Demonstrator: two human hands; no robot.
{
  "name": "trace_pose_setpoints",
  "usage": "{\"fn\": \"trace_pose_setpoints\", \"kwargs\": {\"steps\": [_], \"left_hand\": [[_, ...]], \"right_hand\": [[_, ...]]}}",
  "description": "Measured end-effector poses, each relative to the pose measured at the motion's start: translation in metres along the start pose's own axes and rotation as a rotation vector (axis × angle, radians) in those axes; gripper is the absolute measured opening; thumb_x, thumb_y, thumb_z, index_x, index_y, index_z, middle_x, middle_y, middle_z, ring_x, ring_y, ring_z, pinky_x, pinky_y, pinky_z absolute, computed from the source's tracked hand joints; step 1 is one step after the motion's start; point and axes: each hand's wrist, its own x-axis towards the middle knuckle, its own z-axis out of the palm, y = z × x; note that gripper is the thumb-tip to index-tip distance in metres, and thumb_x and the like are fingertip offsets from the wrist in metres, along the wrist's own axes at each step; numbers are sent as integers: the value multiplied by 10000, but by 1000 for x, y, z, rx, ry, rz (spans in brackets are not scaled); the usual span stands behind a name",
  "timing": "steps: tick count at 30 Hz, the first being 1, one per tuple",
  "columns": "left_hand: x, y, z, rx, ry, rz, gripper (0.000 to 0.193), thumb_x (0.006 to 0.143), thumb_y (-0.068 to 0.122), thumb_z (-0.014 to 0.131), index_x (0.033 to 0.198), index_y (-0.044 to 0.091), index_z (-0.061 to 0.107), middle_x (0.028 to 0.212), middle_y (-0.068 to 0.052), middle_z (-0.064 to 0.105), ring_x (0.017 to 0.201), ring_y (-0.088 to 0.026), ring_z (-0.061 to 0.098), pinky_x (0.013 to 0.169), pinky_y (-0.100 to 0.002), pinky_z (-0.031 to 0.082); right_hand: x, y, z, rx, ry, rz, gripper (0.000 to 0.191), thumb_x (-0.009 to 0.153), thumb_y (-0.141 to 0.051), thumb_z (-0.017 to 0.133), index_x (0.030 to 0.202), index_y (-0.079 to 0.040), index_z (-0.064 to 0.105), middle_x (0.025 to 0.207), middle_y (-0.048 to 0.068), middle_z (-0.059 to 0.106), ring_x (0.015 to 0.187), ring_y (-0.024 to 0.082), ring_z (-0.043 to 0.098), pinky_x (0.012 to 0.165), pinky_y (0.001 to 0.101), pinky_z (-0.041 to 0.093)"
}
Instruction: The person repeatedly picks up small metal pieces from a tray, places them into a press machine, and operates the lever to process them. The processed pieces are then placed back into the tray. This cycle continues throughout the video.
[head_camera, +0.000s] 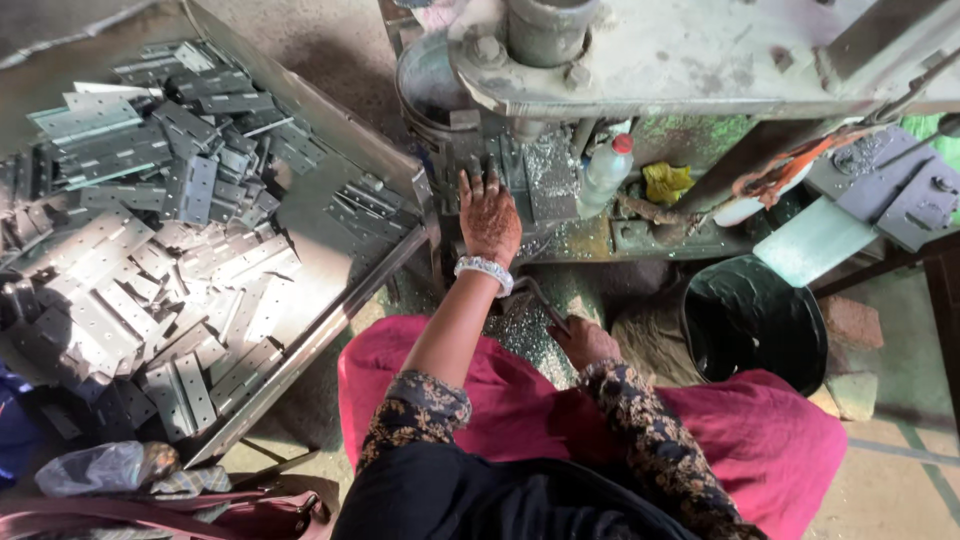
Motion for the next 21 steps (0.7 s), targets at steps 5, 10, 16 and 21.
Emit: {"fn": "trace_pose_setpoints", "kwargs": {"steps": [5,10,16,21], "left_hand": [[22,4,-9,0,82,-53,474,974,246,436,1401,106,588,1565,-66,433,1482,-333,295,1233,-559,4],[36,12,-3,45,-48,-94,429,1042,251,422,1386,95,627,1601,-70,441,1518,-311,301,1271,-563,9],[1,-8,-13,-201,246,-11,472,889,250,586,1333,106,656,1481,-76,511,1432,-341,370,1215,-580,145],[-71,-94,-29,-452,55,-272,306,1070,240,548,1348,167,651,1395,-77,654,1264,-236,609,1096,-422,493]], "right_hand": [[23,6,-12,-125,-119,6,543,974,-627,530,1020,-106,674,892,131,768,799,291,755,717,469,579],[20,26,28,-63,-85,74,547,945,-647,551,1078,-128,659,887,152,753,800,315,767,720,485,604],[4,36,28,-108,80,-63,515,950,-602,596,1115,-117,656,946,178,739,917,401,722,762,537,568],[-4,-17,-59,-61,400,-175,457,856,-430,595,1193,-121,611,1008,144,745,850,385,746,703,521,582]]}}
